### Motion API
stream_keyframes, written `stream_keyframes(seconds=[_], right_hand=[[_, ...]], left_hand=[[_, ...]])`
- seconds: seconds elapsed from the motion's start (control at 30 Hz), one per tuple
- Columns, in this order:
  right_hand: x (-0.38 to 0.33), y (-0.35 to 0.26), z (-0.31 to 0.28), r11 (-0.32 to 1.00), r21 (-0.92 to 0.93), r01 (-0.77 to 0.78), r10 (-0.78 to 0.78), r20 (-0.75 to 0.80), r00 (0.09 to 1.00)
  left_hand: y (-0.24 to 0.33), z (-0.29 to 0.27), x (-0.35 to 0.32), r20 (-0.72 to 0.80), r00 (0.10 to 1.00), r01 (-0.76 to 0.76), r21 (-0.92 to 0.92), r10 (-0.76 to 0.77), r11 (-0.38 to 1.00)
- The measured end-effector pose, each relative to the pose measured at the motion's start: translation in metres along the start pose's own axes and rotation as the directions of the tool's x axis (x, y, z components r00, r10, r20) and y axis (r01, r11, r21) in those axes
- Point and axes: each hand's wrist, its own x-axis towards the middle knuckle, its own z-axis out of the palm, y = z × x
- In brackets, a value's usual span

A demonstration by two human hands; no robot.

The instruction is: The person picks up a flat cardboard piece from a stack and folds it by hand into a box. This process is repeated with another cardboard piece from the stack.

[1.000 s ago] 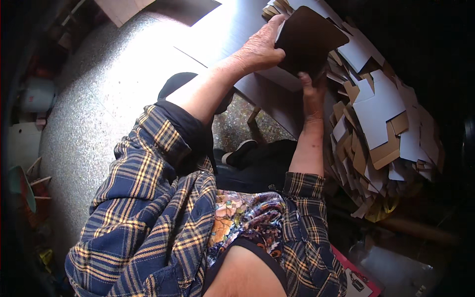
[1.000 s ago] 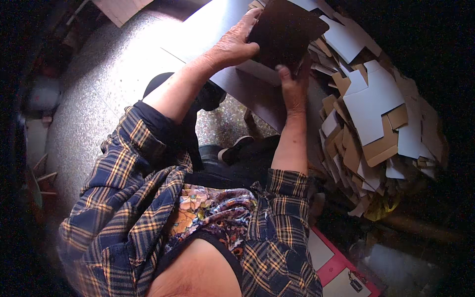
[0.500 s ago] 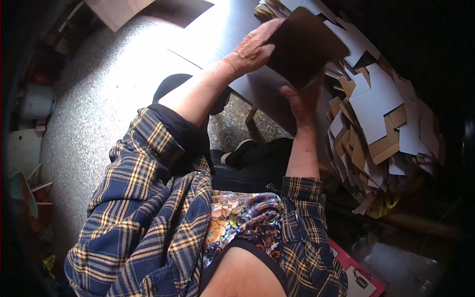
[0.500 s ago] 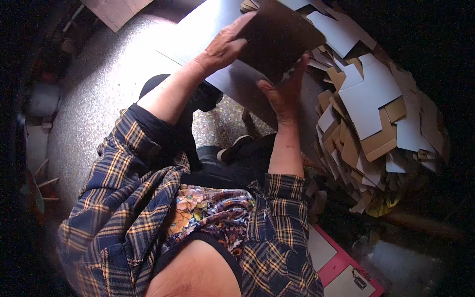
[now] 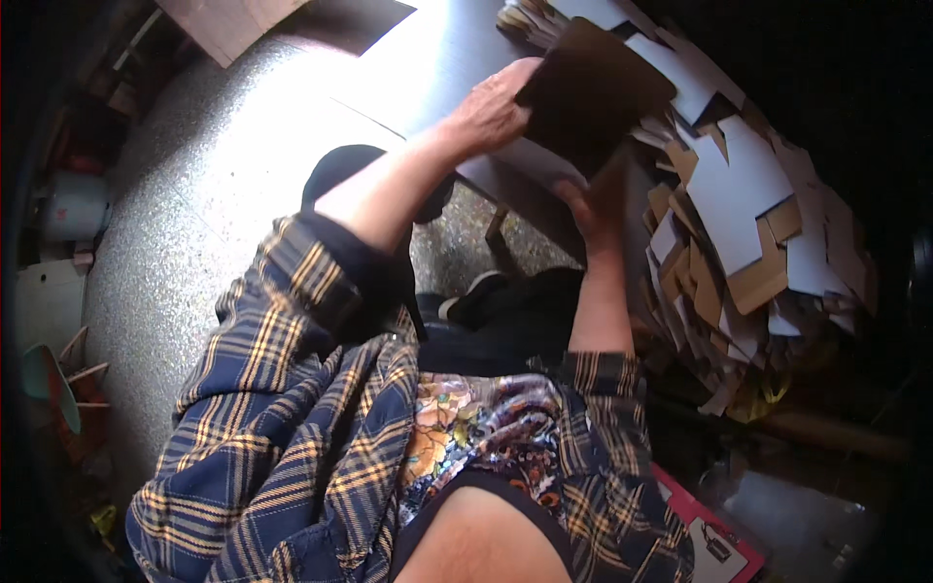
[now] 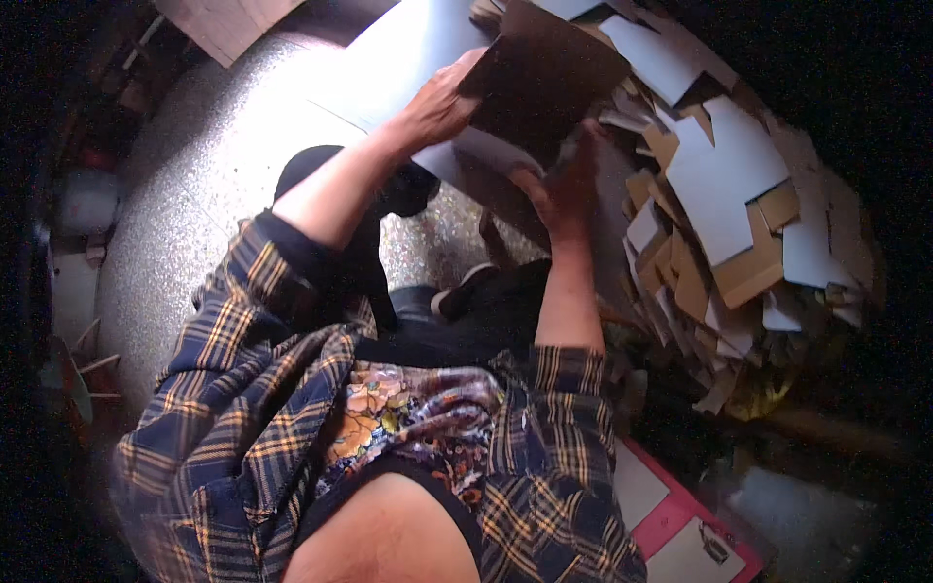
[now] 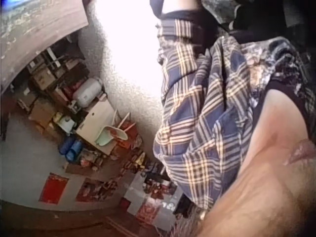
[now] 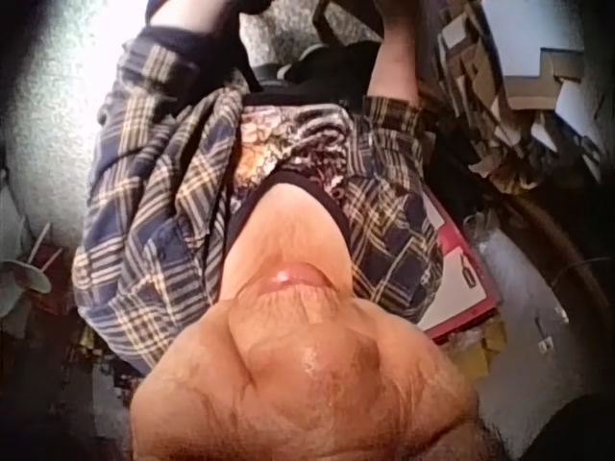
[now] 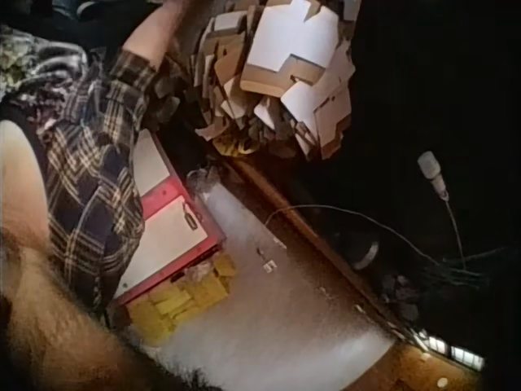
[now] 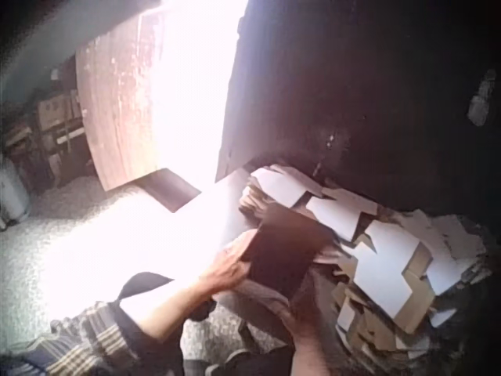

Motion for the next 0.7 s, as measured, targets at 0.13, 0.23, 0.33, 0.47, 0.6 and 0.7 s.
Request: stream_keyframes(seconds=[0.13, 0.23, 0.33, 0.47, 0.6, 0.7], right_hand=[[-0.002, -0.004, -0.003, 0.995, -0.085, 0.043, -0.038, 0.066, 0.997], [-0.010, -0.009, -0.019, 0.988, 0.091, -0.127, 0.124, 0.039, 0.992], [-0.009, -0.031, -0.028, 0.965, 0.250, -0.077, 0.085, -0.022, 0.996], [-0.008, -0.039, -0.036, 0.911, 0.398, -0.110, 0.151, -0.072, 0.986], [-0.011, -0.034, -0.039, 0.938, 0.344, -0.053, 0.091, -0.094, 0.991], [-0.009, -0.042, -0.032, 0.873, 0.484, -0.059, 0.124, -0.104, 0.987]], left_hand=[[-0.021, -0.004, -0.001, 0.197, 0.956, 0.162, 0.260, -0.217, 0.952], [0.005, -0.008, 0.000, 0.236, 0.952, 0.187, 0.048, -0.193, 0.981], [0.025, -0.014, 0.002, 0.362, 0.915, 0.228, -0.100, -0.179, 0.968], [0.037, -0.010, -0.001, 0.363, 0.931, 0.102, -0.132, -0.048, 0.986], [0.042, -0.011, 0.003, 0.355, 0.935, 0.046, -0.096, -0.009, 0.994], [0.042, -0.010, 0.002, 0.269, 0.960, -0.051, -0.084, 0.072, 0.995]])
